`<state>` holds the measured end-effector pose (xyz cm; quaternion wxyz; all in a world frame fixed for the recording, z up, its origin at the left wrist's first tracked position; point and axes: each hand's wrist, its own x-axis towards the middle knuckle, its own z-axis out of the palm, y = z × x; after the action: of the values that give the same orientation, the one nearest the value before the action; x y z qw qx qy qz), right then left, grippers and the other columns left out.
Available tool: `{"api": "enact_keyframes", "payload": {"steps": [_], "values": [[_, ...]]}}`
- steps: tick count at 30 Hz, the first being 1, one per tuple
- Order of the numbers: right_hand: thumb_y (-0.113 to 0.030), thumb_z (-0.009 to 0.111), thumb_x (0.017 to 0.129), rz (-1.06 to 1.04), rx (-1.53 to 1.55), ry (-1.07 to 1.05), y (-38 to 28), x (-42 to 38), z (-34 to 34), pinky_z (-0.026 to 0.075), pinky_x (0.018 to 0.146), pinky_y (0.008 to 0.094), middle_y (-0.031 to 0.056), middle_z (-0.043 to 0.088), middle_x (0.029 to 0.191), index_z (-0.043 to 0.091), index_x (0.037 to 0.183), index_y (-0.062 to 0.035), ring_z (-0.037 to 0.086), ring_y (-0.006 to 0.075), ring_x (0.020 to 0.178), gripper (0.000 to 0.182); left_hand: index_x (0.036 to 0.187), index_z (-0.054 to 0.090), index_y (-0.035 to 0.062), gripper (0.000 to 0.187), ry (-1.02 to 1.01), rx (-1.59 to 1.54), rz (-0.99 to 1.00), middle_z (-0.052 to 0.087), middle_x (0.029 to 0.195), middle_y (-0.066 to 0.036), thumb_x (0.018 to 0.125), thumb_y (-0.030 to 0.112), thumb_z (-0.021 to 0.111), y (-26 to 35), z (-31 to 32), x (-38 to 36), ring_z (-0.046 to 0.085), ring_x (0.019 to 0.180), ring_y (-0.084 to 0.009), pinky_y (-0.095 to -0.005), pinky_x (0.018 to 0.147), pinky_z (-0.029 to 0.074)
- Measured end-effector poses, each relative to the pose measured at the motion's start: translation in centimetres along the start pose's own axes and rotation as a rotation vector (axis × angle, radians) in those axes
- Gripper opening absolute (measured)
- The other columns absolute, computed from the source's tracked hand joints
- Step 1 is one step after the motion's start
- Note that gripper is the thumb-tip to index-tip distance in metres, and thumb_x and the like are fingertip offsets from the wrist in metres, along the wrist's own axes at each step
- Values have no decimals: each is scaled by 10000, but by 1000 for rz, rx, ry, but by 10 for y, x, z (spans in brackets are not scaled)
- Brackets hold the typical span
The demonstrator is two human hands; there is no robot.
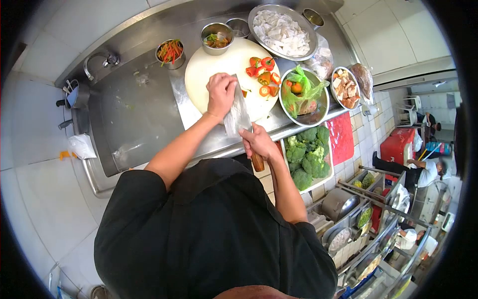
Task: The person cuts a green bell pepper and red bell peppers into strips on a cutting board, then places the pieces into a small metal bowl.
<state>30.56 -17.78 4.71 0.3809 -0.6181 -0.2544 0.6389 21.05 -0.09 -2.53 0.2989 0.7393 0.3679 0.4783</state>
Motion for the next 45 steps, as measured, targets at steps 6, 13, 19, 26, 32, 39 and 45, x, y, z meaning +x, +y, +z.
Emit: {"api": "enact_keyframes", "payload": {"steps": [6, 13, 19, 26, 32, 39, 45], "values": [[-229, 616, 1035, -148, 15, 73, -82, 38, -1, 456, 418, 306, 12, 535, 606, 552, 979, -48, 514, 130, 426, 201, 964, 740, 17, 125, 31, 26, 172, 715, 1011, -135, 906, 120, 703, -18, 4, 142, 663, 965, -328, -429, 875, 528], [-230, 625, 1018, -117, -48, 290, -43, -6, -34, 443, 449, 311, 25, 542, 618, 588, 1036, -13, 538, 139, 445, 220, 996, 724, 6, 167, -67, 50, 293, 724, 1030, -165, 934, 157, 686, -52, 6, 162, 687, 967, -340, -420, 878, 539], [-202, 606, 1034, 9, -57, 412, 26, -62, -45, 427, 426, 297, 9, 511, 588, 555, 981, -31, 514, 139, 425, 187, 1192, 742, 114, 313, -866, 380, 112, 668, 1037, -136, 896, 191, 679, -24, 16, 25, 667, 976, -319, -432, 894, 550], [-200, 609, 1035, 93, -142, 385, 67, -77, -41, 437, 434, 330, 26, 532, 592, 573, 1018, -8, 530, 145, 430, 196, 1091, 730, 100, 207, -824, 135, 122, 616, 1014, -120, 892, 141, 693, -42, 17, 3, 650, 972, -315, -426, 842, 545], [-202, 624, 1024, 105, -93, 366, 78, -72, -49, 477, 478, 365, 69, 581, 609, 587, 960, 31, 590, 178, 473, 244, 983, 741, 23, 110, -611, 69, -101, 668, 953, -125, 879, 55, 723, -45, 12, 33, 673, 856, -250, -355, 792, 552], [-223, 640, 1018, 117, -126, 358, 78, -69, -52, 479, 471, 352, 63, 581, 616, 591, 1031, 36, 589, 177, 470, 264, 1061, 733, 4, 228, -303, 15, -70, 706, 1028, -105, 880, 129, 794, -39, -3, 153, 684, 856, -199, -340, 812, 569], [-233, 637, 1024, 120, -128, 355, 82, -64, -53, 462, 460, 339, 53, 569, 601, 597, 1089, 29, 576, 166, 457, 273, 1160, 725, 65, 348, -437, 294, 320, 697, 1173, -136, 862, 232, 790, -15, 27, 131, 640, 1143, -335, -414, 1004, 511]]}}
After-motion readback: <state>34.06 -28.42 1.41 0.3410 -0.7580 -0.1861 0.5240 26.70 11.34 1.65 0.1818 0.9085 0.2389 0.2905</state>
